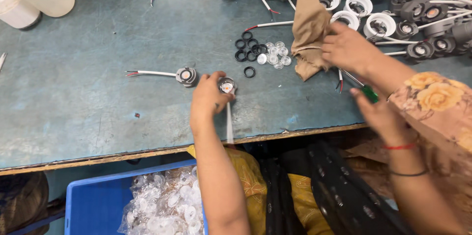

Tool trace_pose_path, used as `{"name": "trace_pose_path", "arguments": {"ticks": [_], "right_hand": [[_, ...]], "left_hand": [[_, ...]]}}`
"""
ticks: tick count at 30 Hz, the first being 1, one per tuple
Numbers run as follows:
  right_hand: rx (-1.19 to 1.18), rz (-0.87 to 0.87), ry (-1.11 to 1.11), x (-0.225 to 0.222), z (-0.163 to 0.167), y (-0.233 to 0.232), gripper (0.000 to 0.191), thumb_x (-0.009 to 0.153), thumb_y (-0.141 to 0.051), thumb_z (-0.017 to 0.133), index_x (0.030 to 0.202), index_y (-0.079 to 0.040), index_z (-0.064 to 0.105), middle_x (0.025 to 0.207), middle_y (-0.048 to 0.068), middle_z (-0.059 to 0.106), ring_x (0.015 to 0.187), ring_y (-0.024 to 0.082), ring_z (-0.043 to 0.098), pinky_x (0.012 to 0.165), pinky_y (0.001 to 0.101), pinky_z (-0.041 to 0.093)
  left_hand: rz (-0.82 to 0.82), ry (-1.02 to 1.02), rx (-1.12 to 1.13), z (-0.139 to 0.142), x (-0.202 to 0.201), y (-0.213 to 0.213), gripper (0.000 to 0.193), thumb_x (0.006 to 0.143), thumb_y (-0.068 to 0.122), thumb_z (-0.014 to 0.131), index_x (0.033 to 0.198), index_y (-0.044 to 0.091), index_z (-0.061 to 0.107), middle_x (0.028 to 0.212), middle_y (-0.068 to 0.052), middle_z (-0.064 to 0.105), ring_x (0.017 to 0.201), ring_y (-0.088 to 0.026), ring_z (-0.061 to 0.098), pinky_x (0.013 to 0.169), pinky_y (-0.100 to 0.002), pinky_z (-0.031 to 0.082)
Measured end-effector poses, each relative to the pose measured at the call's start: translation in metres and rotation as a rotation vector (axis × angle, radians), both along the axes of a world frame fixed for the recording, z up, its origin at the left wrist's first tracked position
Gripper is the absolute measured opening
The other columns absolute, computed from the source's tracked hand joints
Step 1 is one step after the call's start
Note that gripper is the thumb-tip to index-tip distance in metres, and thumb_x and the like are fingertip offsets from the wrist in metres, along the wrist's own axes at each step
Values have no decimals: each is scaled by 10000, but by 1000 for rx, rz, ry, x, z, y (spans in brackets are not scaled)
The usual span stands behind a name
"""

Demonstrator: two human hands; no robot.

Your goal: The person assembles small LED light fixtures at a workbench. They place black rubber rings and clear plastic covers onto the LED units, then use a green screwdriver to tighten the components. The person wipes the assembled units with a cloth and repeats the process for several fixtures.

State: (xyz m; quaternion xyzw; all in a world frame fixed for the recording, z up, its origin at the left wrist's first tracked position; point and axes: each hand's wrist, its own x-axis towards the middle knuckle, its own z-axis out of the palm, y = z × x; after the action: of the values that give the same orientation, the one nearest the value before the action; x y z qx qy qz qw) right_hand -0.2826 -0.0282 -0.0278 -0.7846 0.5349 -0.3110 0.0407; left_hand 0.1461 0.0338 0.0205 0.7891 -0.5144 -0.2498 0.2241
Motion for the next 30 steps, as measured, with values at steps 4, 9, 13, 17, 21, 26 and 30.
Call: {"name": "trace_pose_path", "arguments": {"ticks": [4, 9, 13, 17, 21, 26, 30], "right_hand": [[-76, 223, -273, 51, -1, 26, 114, 981, -78, 729, 1088, -43, 746, 1083, 130, 711, 1045, 259, 685, 942, 356, 545], [46, 185, -406, 80, -7, 33, 128, 922, -69, 780, 1032, -22, 735, 991, 93, 723, 889, 194, 691, 816, 314, 552], [-7, 156, -474, 76, -4, 37, 167, 895, -49, 808, 978, -23, 665, 999, 103, 633, 839, 207, 618, 755, 323, 526], [-74, 208, -379, 76, -5, 37, 198, 844, 7, 773, 1011, -30, 673, 1020, 116, 627, 881, 233, 645, 763, 332, 533], [-92, 186, -388, 79, -5, 39, 207, 850, 52, 737, 1022, -29, 657, 1040, 138, 626, 885, 238, 657, 787, 331, 537], [-177, 161, -457, 78, 9, 43, 271, 854, 44, 730, 1088, -14, 606, 1134, 164, 583, 1028, 297, 605, 901, 361, 517], [-296, 178, -397, 71, 15, 46, 436, 761, 44, 682, 1181, 76, 569, 1235, 256, 551, 1135, 382, 557, 973, 420, 476]], "left_hand": [[-22, -15, 94, 6, -14, -6, 683, 595, 262, 945, 1204, 150, 656, 1202, -157, 619, 1090, -359, 632, 929, -429, 517], [-39, -67, 63, 14, -20, -4, 674, 625, 323, 944, 1202, 134, 652, 1211, -146, 622, 1128, -354, 622, 949, -439, 508], [-145, -265, -378, 21, -52, -14, 806, 611, 374, 941, 1300, 116, 614, 1322, -163, 590, 1210, -369, 573, 987, -483, 484], [-445, -245, -578, 4, -147, -38, 991, 572, 385, 914, 1411, 54, 503, 1437, -214, 515, 1196, -390, 560, 952, -474, 506], [-499, -257, -525, -34, -192, -46, 690, 729, 309, 812, 1355, 93, 617, 1208, -109, 655, 1127, -332, 605, 868, -472, 532], [-469, -228, -610, -36, -182, -37, 141, 828, 221, 665, 911, 112, 695, 1034, -97, 697, 1002, -313, 662, 830, -465, 546], [-577, 328, -572, 5, -179, -24, 150, 954, 176, 588, 1013, 57, 656, 951, -151, 697, 921, -343, 674, 801, -442, 546]]}}
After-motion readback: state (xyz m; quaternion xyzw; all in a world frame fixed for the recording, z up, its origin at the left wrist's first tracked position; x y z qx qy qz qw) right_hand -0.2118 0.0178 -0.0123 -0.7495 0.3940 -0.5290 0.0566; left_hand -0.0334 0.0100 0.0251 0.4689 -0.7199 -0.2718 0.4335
